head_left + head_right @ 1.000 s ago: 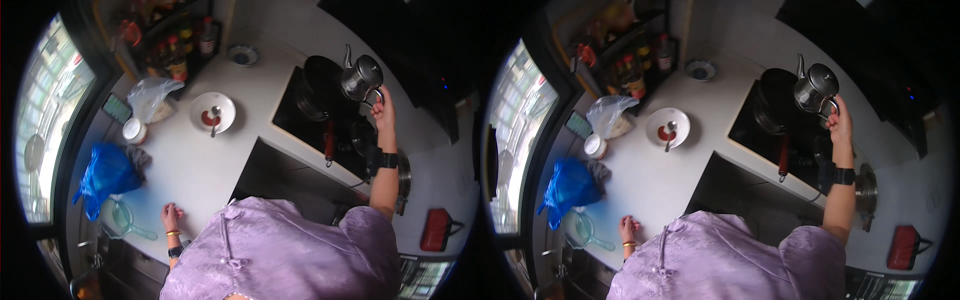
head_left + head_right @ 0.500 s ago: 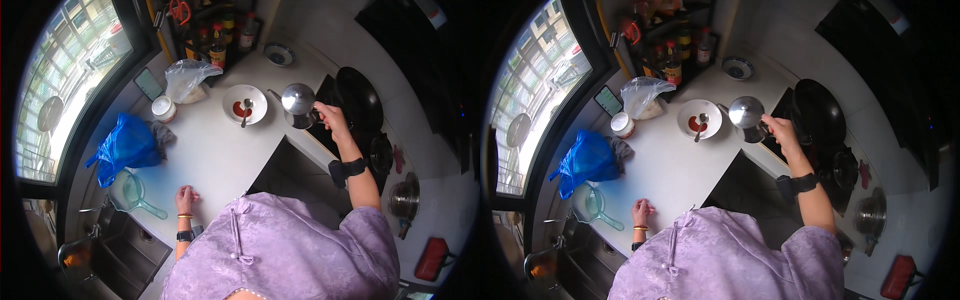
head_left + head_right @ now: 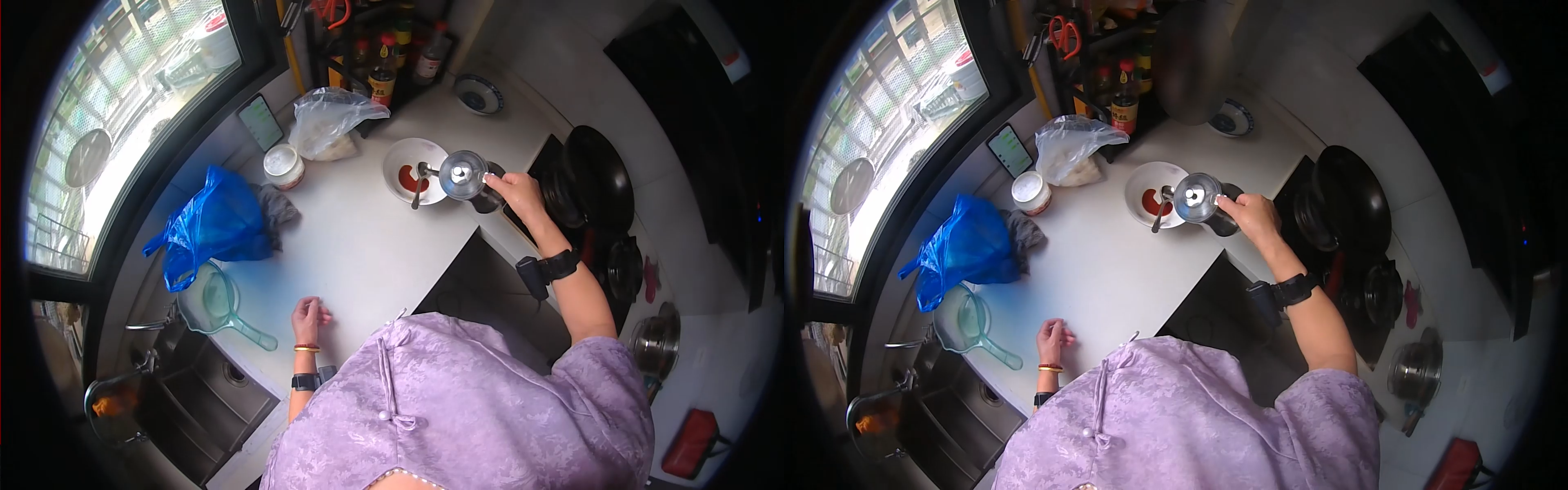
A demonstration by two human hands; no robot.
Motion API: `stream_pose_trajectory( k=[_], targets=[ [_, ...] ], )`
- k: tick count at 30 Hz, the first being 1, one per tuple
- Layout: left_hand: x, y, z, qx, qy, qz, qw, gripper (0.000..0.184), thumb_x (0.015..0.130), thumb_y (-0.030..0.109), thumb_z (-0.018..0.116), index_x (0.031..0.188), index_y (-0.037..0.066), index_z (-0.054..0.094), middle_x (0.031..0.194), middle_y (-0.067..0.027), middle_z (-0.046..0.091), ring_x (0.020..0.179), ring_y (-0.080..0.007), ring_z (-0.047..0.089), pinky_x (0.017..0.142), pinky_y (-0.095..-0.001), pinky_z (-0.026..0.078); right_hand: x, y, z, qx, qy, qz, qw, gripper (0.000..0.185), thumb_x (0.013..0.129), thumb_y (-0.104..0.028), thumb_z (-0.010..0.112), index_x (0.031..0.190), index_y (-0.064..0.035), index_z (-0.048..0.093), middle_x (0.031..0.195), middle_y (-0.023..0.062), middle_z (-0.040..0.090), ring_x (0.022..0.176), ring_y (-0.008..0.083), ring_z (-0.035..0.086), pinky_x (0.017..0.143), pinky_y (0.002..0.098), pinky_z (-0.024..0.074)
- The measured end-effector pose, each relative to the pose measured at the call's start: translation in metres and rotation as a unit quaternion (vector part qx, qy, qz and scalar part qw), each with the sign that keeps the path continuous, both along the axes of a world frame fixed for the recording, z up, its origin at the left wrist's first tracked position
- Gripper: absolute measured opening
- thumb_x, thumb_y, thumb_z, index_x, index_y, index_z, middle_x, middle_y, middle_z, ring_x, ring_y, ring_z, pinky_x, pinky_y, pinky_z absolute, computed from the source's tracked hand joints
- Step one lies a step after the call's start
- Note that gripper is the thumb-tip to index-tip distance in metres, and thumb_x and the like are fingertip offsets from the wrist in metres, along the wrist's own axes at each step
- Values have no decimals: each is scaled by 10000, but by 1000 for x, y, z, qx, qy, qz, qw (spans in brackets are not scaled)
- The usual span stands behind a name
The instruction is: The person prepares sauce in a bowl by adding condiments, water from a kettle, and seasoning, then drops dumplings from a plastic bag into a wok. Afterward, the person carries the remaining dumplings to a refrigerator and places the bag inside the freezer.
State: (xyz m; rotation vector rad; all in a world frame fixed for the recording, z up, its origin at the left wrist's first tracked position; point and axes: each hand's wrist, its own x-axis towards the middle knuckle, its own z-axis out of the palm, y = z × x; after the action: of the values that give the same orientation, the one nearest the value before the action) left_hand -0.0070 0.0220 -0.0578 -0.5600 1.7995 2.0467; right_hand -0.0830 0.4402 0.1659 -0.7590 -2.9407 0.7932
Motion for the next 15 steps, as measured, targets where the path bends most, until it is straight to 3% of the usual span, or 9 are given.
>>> stream_pose_trajectory(
  k=[2, 15],
  targets=[
    [0, 0, -1, 2, 2, 2, 1000, 158, 847, 178, 503, 900, 30, 522, 644, -62, 571, 487, -115, 548, 430, -203, 436, -3, -2, 1, 15, -16, 1, 1000, 505, 690, -496, 557, 544, -12, 545, 506, 104, 509, 486, 218, 495, 491, 336, 379],
    [0, 1, -1, -4, -4, 5, 1000, 169, 849, 183, 499, 915, 29, 521, 643, -62, 569, 485, -115, 548, 429, -205, 439, -14, 0, -2, 72, -31, 16, 997, 499, 694, -508, 545, 548, -30, 535, 552, 131, 539, 551, 283, 536, 525, 378, 399]
  ],
)
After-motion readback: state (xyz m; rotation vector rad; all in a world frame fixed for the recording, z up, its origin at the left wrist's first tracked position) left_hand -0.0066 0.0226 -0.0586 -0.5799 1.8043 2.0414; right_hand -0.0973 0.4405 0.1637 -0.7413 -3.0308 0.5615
